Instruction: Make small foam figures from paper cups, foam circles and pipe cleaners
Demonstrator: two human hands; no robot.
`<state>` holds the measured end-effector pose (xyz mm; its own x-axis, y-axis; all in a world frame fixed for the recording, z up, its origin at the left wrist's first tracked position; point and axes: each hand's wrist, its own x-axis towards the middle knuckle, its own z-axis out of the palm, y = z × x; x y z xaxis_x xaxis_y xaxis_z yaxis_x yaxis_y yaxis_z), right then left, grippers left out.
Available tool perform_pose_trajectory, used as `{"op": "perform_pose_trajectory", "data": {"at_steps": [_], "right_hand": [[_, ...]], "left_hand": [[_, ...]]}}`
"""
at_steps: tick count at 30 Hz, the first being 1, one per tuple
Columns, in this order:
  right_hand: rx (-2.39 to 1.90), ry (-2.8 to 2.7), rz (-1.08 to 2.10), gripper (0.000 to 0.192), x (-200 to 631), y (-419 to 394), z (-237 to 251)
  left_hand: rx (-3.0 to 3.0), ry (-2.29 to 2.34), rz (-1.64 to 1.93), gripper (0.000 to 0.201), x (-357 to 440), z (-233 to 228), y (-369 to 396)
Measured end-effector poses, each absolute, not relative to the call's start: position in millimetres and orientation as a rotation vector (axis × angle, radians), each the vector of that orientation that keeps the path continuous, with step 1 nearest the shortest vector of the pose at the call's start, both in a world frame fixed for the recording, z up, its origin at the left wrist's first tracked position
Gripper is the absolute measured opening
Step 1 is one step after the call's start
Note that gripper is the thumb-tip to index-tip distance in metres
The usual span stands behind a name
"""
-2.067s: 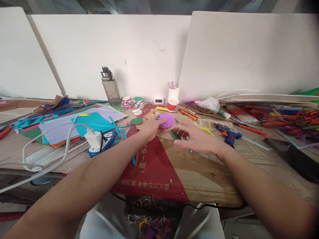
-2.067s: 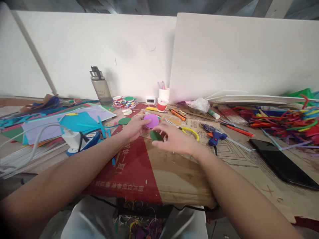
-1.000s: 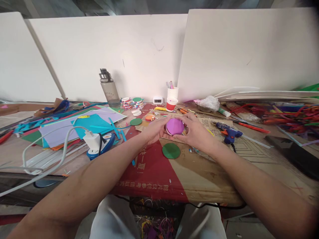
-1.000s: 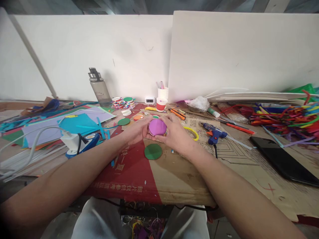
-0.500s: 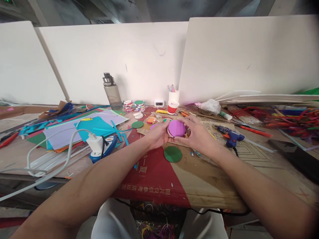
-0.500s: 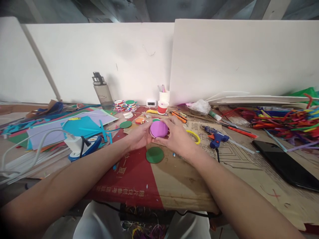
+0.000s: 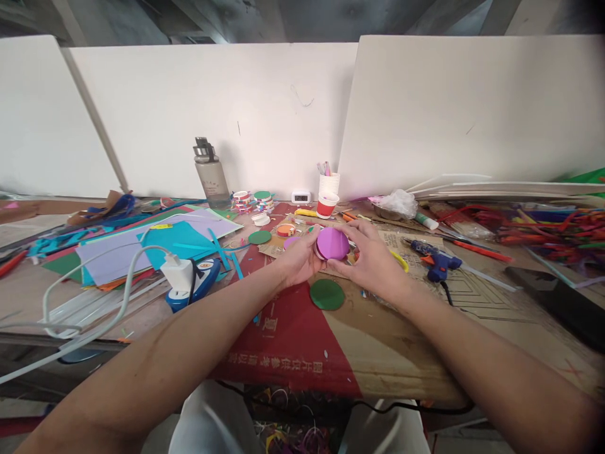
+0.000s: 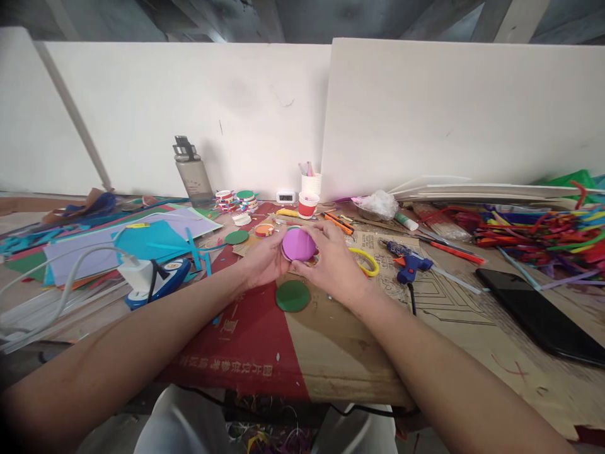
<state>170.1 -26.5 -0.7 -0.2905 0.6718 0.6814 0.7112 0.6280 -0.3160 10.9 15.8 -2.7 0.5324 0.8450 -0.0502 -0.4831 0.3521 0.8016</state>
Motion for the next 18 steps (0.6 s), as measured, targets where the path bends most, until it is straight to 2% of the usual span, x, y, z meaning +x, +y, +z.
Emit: {"op": "perform_pose_trajectory", "data": {"at_steps": [10,18], "right_hand": [[-1.091,-2.060,-0.044,0.062,166.2,-25.4,-5.0],[-1.100,-2.023,-0.054,0.060,163.2,-27.9,-0.1]], "left_hand": [[0.797,0.586,0.944,0.036,13.7,-1.4,12.0],[0.805,0.672,0.978,0.036,15.4,4.0,9.6]]}}
